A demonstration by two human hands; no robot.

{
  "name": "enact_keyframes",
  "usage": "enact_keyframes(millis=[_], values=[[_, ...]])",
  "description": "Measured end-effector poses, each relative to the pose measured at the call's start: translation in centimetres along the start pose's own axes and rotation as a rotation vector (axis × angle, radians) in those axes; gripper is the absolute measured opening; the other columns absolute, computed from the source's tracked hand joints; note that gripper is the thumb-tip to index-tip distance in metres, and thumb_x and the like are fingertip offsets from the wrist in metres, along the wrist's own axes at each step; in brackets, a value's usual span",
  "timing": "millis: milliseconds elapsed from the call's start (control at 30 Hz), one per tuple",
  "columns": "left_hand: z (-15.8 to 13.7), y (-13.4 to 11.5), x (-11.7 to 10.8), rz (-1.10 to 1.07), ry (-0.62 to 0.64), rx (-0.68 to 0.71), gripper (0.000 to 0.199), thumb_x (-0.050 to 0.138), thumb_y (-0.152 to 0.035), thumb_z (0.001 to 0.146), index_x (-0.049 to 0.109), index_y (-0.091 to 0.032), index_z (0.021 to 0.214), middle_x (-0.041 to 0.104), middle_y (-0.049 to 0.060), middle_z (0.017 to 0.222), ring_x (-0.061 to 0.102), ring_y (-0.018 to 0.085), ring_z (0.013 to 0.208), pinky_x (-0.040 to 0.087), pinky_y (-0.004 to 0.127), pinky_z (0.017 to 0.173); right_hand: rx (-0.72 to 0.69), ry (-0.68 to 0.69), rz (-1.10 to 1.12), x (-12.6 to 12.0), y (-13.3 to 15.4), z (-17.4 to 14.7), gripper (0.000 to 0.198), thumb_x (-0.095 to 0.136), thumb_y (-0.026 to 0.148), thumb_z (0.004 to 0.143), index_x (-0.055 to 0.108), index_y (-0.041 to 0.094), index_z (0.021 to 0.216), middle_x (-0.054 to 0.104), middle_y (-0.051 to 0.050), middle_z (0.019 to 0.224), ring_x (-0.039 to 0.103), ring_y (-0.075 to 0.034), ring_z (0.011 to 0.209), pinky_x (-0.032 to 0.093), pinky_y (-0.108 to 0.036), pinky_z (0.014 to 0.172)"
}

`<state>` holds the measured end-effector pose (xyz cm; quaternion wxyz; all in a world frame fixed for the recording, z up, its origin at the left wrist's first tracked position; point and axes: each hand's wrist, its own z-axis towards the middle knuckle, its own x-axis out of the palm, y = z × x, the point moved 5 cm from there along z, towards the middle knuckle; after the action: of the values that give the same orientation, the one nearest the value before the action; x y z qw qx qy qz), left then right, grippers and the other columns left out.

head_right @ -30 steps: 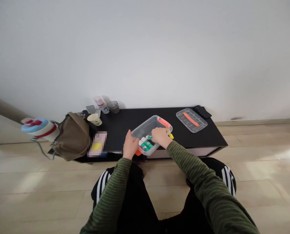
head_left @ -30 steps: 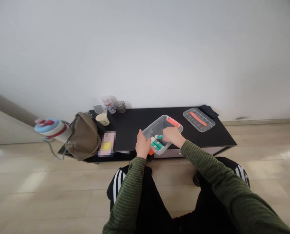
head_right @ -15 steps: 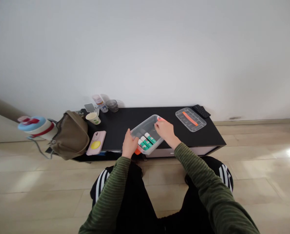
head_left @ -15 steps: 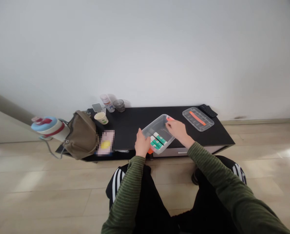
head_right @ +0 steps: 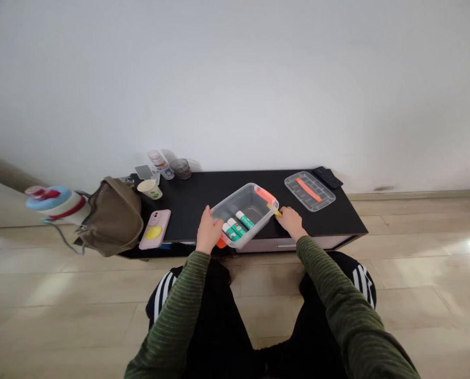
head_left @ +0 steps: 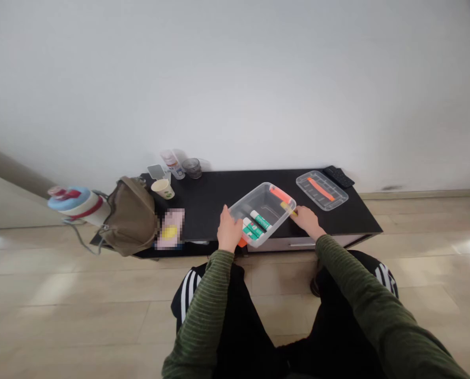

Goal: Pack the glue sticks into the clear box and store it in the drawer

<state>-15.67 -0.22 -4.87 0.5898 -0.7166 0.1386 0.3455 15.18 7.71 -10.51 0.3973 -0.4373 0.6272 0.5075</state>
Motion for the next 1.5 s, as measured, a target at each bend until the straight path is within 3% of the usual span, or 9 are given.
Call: enact_keyframes(millis=[167,267,367,500,667,833,1200,1433,1500], values=[[0.4,-0.5,0.5,-0.006,0.011,0.02,0.076,0.054,-0.022,0.087,0.028,-0.011,0.157,0.038,0.018,0.161,0.04,0.031,0.147,0.034,0.04,0.12,0.078,-0.069,0.17,-0.8,-2.2,0.7,0.028,0.062,0.038,0.088,0.072,0.017,0.104,0.071,-0.014,0.111,0.067,-0.024,0.097,0.046,-0.03,0.079],[0.8,-1.2,1.4,-0.007,0.044,0.05,0.077,0.054,-0.022,0.086,0.027,-0.009,0.157,0.04,0.019,0.159,0.041,0.033,0.146,0.035,0.042,0.12,0.109,-0.356,0.392,-4.1,-3.5,0.0,0.034,0.054,0.04,0.092,0.07,0.014,0.104,0.073,-0.012,0.099,0.066,-0.024,0.089,0.047,-0.032,0.079],[1.4,-2.1,2.5,-0.011,0.067,0.098,0.078,0.055,-0.021,0.085,0.029,-0.009,0.157,0.039,0.02,0.159,0.042,0.033,0.146,0.035,0.042,0.119,-0.08,-0.562,0.472,-7.8,-2.4,-1.8,0.04,0.051,0.045,0.093,0.069,0.013,0.108,0.073,-0.013,0.1,0.065,-0.023,0.087,0.048,-0.033,0.079],[2.1,-3.1,4.2,-0.025,0.094,0.152,0.079,0.057,-0.021,0.083,0.031,-0.009,0.156,0.039,0.021,0.159,0.041,0.034,0.146,0.034,0.043,0.119,-0.288,-0.362,0.257,-9.4,1.6,-3.5,0.035,0.054,0.043,0.094,0.072,0.017,0.109,0.073,-0.01,0.103,0.065,-0.022,0.087,0.048,-0.031,0.076],[3.0,-4.2,5.6,-0.053,0.133,0.203,0.079,0.06,-0.02,0.08,0.035,-0.011,0.155,0.041,0.02,0.158,0.042,0.034,0.145,0.035,0.043,0.119,-0.212,-0.107,0.047,-7.3,4.6,-3.2,0.033,0.064,0.042,0.095,0.07,0.015,0.113,0.069,-0.011,0.115,0.065,-0.024,0.102,0.053,-0.036,0.087],[4.5,-5.4,6.7,-0.074,0.202,0.281,0.078,0.059,-0.017,0.079,0.038,-0.01,0.154,0.044,0.019,0.157,0.045,0.032,0.144,0.034,0.042,0.12,-0.202,-0.085,0.06,-5.8,5.0,-1.7,0.04,0.063,0.04,0.097,0.06,0.017,0.129,0.061,-0.01,0.13,0.064,-0.024,0.11,0.056,-0.045,0.093],[6.6,-6.4,8.0,-0.169,0.206,0.368,0.067,0.06,-0.013,0.077,0.054,-0.015,0.144,0.065,0.014,0.136,0.065,0.027,0.12,0.046,0.042,0.111,-0.298,-0.225,0.166,-5.7,4.0,-1.3,0.032,0.064,0.037,0.096,0.066,0.017,0.12,0.066,-0.011,0.122,0.065,-0.024,0.107,0.055,-0.04,0.091],[7.9,-5.4,8.6,-0.333,0.105,0.286,0.056,0.064,-0.019,0.078,0.061,-0.018,0.134,0.072,0.01,0.122,0.071,0.022,0.1,0.054,0.037,0.099,-0.303,-0.668,0.323,-11.7,-2.7,-1.1,0.028,0.048,0.028,0.097,0.071,0.02,0.11,0.073,-0.009,0.102,0.066,-0.021,0.089,0.05,-0.033,0.084],[8.3,-5.1,8.8,-0.374,0.086,0.25,0.054,0.064,-0.021,0.078,0.062,-0.018,0.132,0.072,0.01,0.122,0.072,0.02,0.095,0.056,0.036,0.094,-0.184,-0.637,0.325,-11.7,-6.2,0.1,0.026,0.05,0.026,0.094,0.072,0.019,0.108,0.074,-0.008,0.099,0.066,-0.02,0.085,0.05,-0.031,0.079]])
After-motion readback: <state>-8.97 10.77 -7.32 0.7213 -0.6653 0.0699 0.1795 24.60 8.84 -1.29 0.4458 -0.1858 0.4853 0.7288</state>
